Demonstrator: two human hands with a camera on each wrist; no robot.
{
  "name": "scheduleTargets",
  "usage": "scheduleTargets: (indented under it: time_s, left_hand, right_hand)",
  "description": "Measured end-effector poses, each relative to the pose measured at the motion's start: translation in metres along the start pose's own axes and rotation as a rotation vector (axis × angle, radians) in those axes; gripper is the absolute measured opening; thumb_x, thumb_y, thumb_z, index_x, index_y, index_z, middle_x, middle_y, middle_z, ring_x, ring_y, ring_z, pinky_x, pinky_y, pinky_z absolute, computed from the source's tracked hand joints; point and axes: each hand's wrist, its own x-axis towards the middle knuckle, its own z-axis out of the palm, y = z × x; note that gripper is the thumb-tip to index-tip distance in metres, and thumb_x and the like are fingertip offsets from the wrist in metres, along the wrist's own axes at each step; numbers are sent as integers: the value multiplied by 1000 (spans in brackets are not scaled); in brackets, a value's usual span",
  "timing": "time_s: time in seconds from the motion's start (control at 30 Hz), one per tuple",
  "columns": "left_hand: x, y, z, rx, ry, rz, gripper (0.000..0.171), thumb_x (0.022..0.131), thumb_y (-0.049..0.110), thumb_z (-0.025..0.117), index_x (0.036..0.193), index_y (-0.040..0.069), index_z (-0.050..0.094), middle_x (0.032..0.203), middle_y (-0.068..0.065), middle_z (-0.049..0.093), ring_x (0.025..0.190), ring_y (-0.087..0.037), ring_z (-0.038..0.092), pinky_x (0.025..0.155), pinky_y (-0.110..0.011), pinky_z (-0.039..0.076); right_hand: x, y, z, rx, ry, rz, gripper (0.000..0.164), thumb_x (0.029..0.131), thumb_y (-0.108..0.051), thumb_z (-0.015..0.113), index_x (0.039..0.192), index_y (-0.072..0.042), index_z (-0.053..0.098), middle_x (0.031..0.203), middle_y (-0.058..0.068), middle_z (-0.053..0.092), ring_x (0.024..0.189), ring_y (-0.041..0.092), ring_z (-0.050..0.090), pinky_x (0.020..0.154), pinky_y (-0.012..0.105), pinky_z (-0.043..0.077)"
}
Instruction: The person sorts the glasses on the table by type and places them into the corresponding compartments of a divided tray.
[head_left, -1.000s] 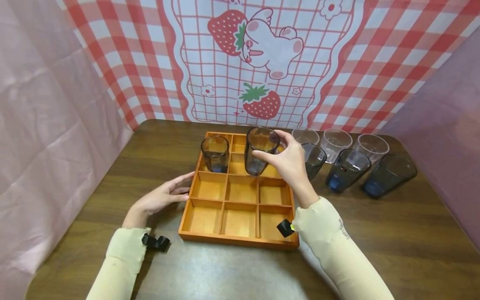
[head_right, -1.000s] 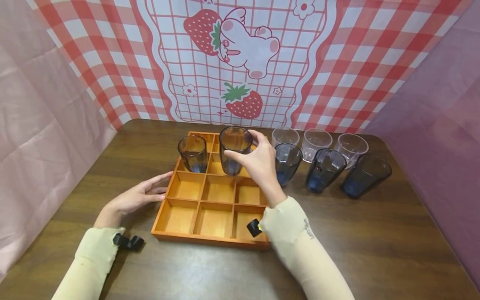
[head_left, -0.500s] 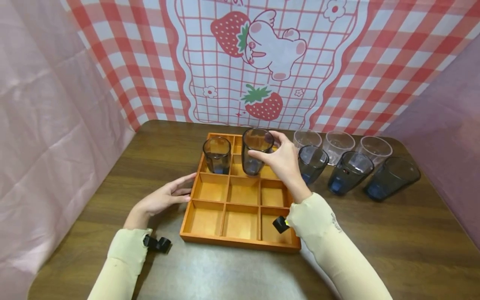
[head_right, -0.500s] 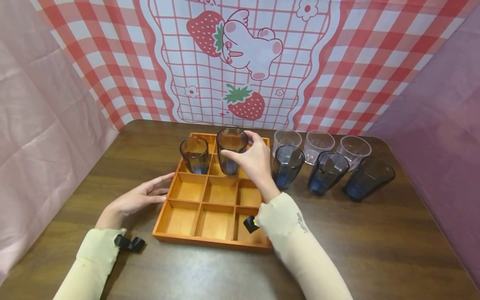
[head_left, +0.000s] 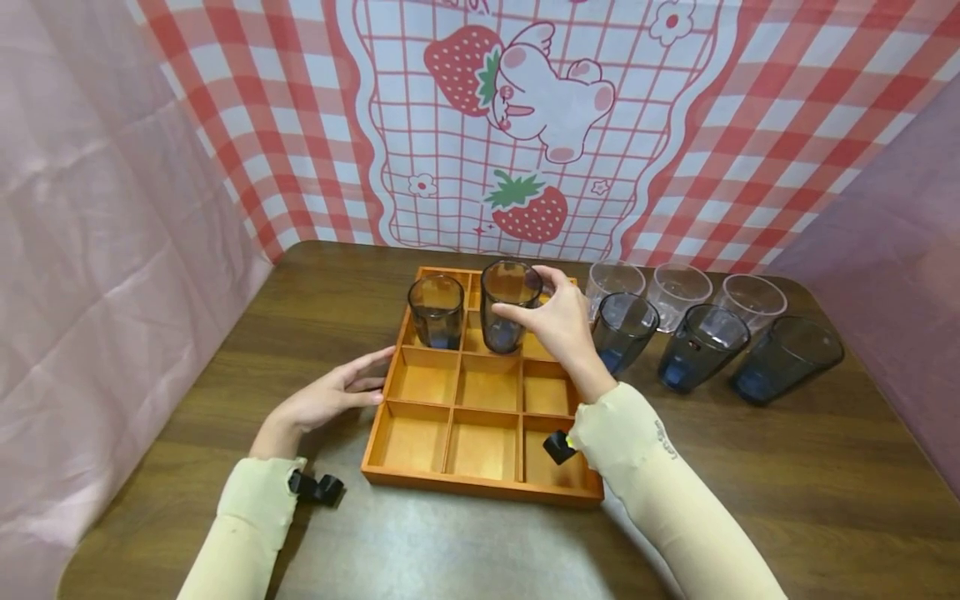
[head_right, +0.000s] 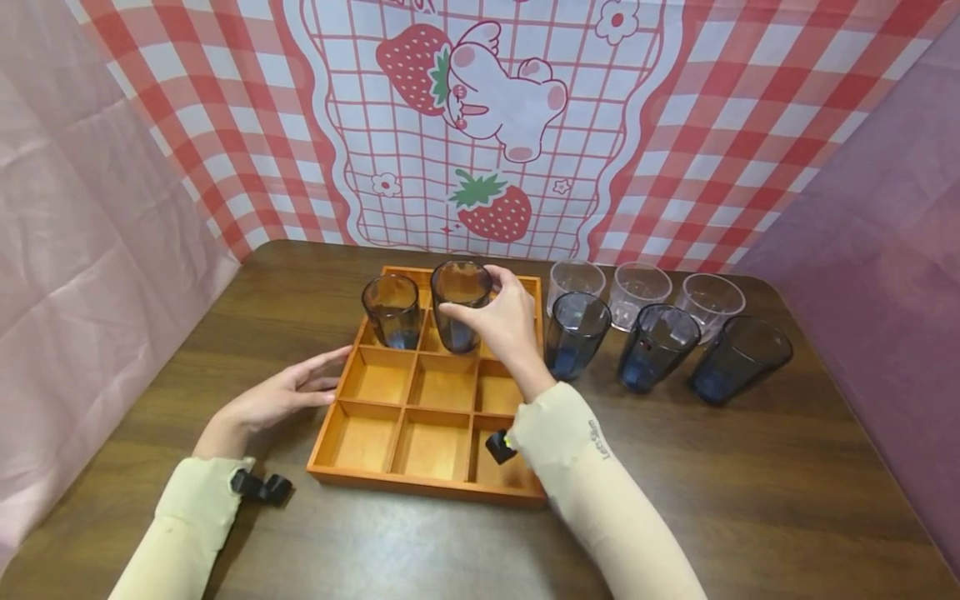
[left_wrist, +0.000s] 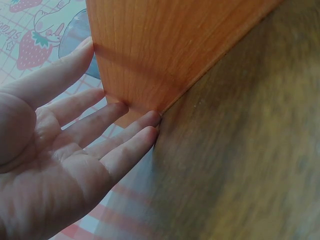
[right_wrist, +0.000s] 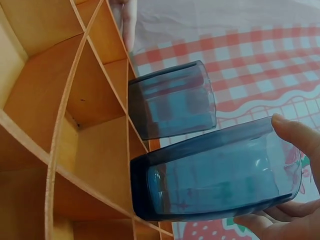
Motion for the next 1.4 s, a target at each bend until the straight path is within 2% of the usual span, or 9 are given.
scheduleTargets:
  time_s: [0.17, 0.4, 0.53, 0.7, 0.83, 1.1, 1.23, 1.4]
  left_hand:
    - [0, 1, 1, -5, 0, -5, 73, 96, 15, 59, 156, 10, 17, 161, -21, 14, 140, -49, 31, 111, -57, 34]
    - [0, 1, 1, 3, -3, 2, 72, 97, 15, 58, 156, 9, 17, 161, -22, 14, 139, -50, 31, 111, -57, 34]
    - [1, 0, 0, 17, -3, 7, 72, 97, 14, 58, 156, 7, 16, 161, -23, 14, 139, -50, 32, 110, -58, 34]
    - [1, 0, 0, 19, -3, 6, 73, 97, 14, 58, 155, 6, 16, 161, -23, 13, 138, -50, 32, 110, -57, 34]
    - [0, 1, 0, 13, 1, 0, 73, 97, 15, 58, 156, 7, 16, 161, -22, 13, 139, -51, 31, 111, -59, 33]
    - [0, 1, 0, 18, 6, -13, 72, 97, 14, 58, 156, 8, 17, 161, -22, 13, 139, -50, 31, 111, -58, 33]
    - [-1, 2, 0, 16, 6, -6, 71, 97, 14, 57, 155, 7, 17, 161, -22, 12, 139, -50, 31, 111, -57, 34]
    - [-1, 3, 0, 19, 3, -2, 72, 97, 14, 57, 155, 6, 16, 161, -23, 12, 139, -51, 31, 111, -58, 34]
  right_hand:
    - [0, 2, 1, 7, -9, 29, 85, 73, -39, 84, 143, -12, 44, 146, 10, 48, 135, 27, 44, 107, 46, 43]
    - [3, 6, 4, -11, -42, 55, 84, 74, -37, 84, 144, -13, 44, 146, 10, 47, 127, 29, 50, 103, 48, 45]
    - [4, 9, 7, -38, -52, 85, 82, 73, -37, 84, 142, -14, 47, 144, 7, 51, 129, 29, 50, 103, 48, 46]
    - [5, 13, 11, -100, -53, 112, 82, 73, -39, 84, 142, -15, 48, 138, 6, 56, 112, 29, 58, 88, 43, 50]
    - [7, 14, 16, -100, -70, 115, 81, 73, -38, 84, 141, -15, 48, 136, 6, 57, 97, 27, 60, 80, 37, 48]
    - [7, 15, 22, -113, -62, 109, 84, 73, -37, 84, 144, -14, 45, 141, 9, 53, 78, 24, 55, 82, 40, 49]
    - [7, 14, 25, -122, -46, 98, 85, 73, -37, 84, 144, -12, 44, 144, 10, 51, 78, 23, 57, 88, 43, 51]
    - [8, 14, 27, -122, -29, 91, 86, 74, -37, 84, 145, -11, 42, 142, 12, 52, 82, 28, 61, 94, 45, 51]
